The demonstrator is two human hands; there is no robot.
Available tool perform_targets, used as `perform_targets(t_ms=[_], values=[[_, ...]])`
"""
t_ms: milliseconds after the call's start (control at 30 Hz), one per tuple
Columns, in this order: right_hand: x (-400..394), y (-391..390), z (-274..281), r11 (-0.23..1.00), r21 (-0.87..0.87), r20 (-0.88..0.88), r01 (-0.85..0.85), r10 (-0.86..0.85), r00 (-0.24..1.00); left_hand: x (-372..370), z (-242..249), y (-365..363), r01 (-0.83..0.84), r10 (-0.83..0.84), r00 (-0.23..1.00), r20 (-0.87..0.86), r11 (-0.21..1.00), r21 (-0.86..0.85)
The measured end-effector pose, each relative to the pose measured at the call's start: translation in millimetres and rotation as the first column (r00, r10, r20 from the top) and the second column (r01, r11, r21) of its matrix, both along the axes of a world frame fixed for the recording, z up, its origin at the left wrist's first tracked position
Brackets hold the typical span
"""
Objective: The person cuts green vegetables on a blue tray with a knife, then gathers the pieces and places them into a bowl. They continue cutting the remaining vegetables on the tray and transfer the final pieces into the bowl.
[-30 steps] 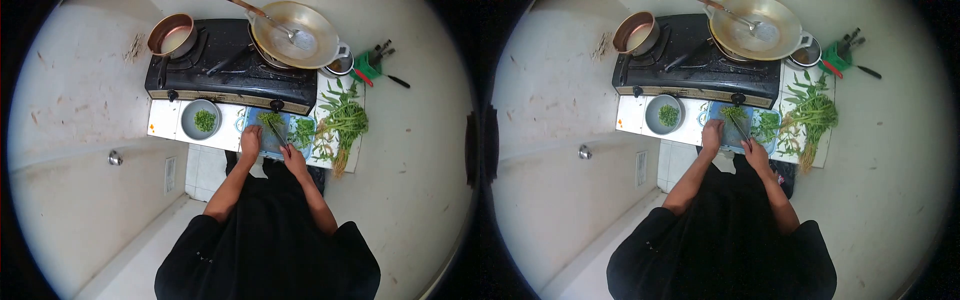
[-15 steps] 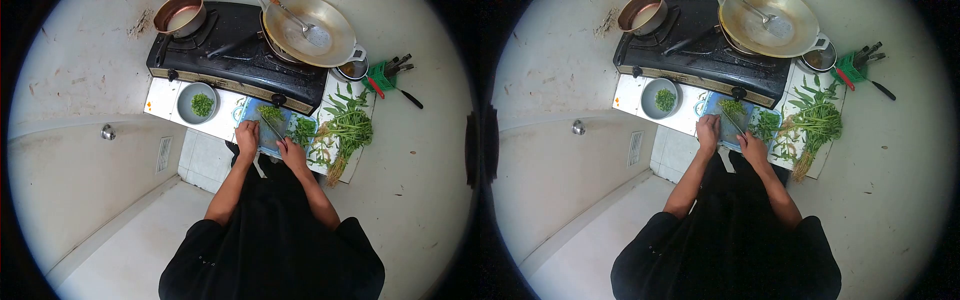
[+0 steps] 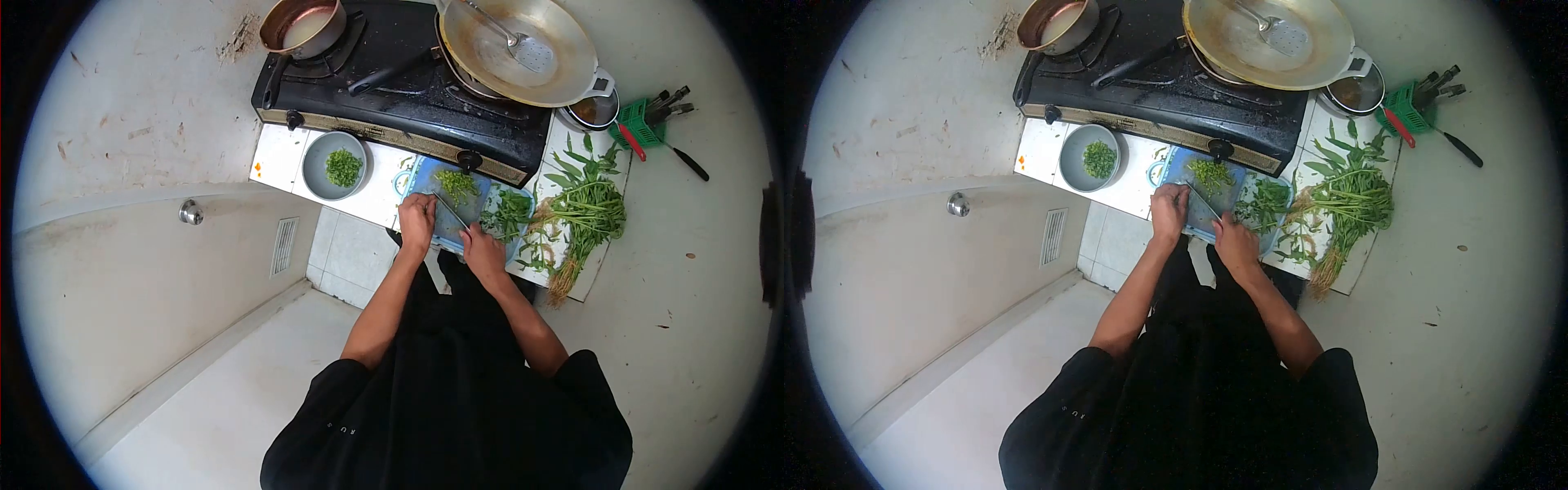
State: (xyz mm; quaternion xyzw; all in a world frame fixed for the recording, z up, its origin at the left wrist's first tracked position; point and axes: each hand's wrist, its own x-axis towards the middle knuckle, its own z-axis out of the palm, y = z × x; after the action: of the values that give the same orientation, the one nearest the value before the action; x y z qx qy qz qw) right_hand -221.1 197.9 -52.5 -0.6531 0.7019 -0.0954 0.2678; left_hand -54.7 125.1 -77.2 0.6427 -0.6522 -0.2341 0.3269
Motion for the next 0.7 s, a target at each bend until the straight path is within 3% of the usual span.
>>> perform_targets(t_ms=[33, 167, 267, 500, 567, 700], values=[[3.7, -1.6, -1.3, 1.0, -0.019, -0.013, 0.009, -0.01, 1.0, -0.4, -1.0, -1.5, 0.0, -0.002, 1.0, -0.025, 0.997, -0.073], [14.8, -12.9, -2.4, 0.998, -0.03, -0.056, 0.057, -0.058, 0.997, -2.8, 1.4, 0.2, -0.003, 0.0, 0.998, -0.068, 0.999, -0.042], [16.0, -16.3, -15.1, 0.995, -0.063, -0.022, 0.081, -0.082, 0.996, -2.1, 0.4, 3.6, 0.02, -0.017, 0.999, 0.036, 0.996, -0.084], [7.3, 0.6, -9.1, 0.997, -0.061, 0.07, 0.04, -0.036, 0.997, -4.3, 4.1, 6.3, -0.063, 0.064, 0.997, -0.046, 0.998, 0.013], [7.5, 4.1, -6.0, 0.998, 0.064, 0.062, 0.02, -0.024, 0.998, -4.3, 3.7, 5.8, -0.095, 0.098, 0.994, -0.046, 0.994, 0.063], [9.2, 7.7, -10.6, 0.999, 0.018, 0.054, 0.032, -0.033, 0.998, -3.8, 0.3, 6.8, -0.071, 0.073, 0.996, -0.051, 0.997, 0.042]])
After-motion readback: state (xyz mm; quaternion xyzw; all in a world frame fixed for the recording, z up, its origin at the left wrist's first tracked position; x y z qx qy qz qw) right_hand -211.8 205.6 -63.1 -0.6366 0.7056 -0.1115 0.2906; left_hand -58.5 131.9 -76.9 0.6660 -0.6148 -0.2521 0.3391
